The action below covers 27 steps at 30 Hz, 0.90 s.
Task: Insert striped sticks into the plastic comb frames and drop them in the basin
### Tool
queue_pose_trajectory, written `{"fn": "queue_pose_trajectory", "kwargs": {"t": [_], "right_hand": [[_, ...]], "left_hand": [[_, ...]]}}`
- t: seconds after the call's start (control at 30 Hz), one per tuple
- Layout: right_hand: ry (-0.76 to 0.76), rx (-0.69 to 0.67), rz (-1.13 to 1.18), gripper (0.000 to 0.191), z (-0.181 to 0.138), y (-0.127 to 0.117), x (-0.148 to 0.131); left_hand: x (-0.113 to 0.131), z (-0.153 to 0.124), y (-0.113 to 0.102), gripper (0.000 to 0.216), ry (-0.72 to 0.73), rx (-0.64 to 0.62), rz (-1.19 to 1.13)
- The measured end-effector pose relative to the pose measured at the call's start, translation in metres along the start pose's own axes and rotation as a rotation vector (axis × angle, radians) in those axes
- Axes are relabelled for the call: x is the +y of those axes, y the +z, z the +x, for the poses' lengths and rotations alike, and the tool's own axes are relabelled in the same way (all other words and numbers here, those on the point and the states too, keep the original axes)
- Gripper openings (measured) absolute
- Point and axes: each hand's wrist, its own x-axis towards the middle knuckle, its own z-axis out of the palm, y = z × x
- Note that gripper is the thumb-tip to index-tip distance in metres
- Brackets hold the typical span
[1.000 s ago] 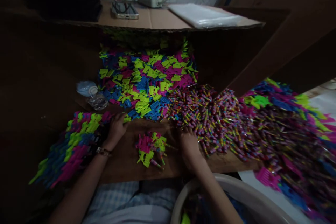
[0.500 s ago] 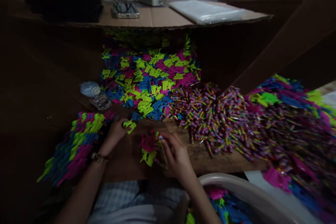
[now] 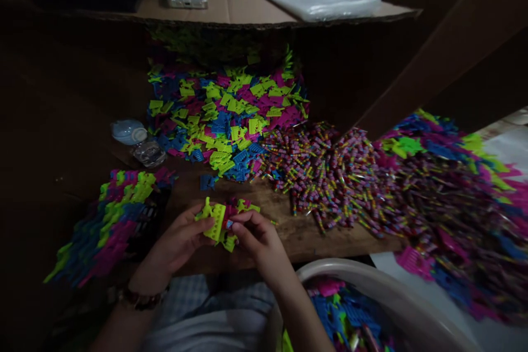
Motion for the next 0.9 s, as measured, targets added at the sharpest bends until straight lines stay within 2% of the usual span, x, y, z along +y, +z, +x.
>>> {"fn": "queue_pose_trajectory", "kwargs": {"t": [0.23,0.33,0.43,0.6,0.67,0.77,0.83,0.9], "right_hand": [[0.071,-0.044,0.075,0.023,-0.011,-0.006,0.005],[0.089,-0.071,0.107,0.024,-0.012,-0.008,0.007],[0.063,-0.063,0.005,0.024,-0.012,-0.010,0.009],[-0.087,0.020,-0.290,0.025,-0.004,-0.010,0.020],[-0.192,0.042,-0.556,0.026,0.003,-0.009,0.027],[-0.326,0.089,-1.031,0.024,0.016,-0.014,0.033],[-0.355,0.142,-1.211,0.019,0.025,-0.022,0.029],[-0.368,0.216,-1.336,0.016,0.033,-0.035,0.021]], "left_hand": [[-0.005,-0.003,0.006,0.035,-0.037,-0.079,0.024],[-0.004,-0.005,0.008,0.034,0.050,-0.075,0.129],[-0.005,-0.007,0.008,0.037,0.119,-0.010,0.328],[-0.021,-0.001,0.002,0.040,0.175,0.210,0.706],[-0.028,0.007,-0.005,0.039,0.230,0.243,0.851],[-0.029,0.031,-0.022,0.038,0.462,0.274,1.034],[-0.022,0.053,-0.037,0.042,0.611,0.334,1.074],[-0.012,0.076,-0.051,0.045,0.650,0.388,1.038]]}}
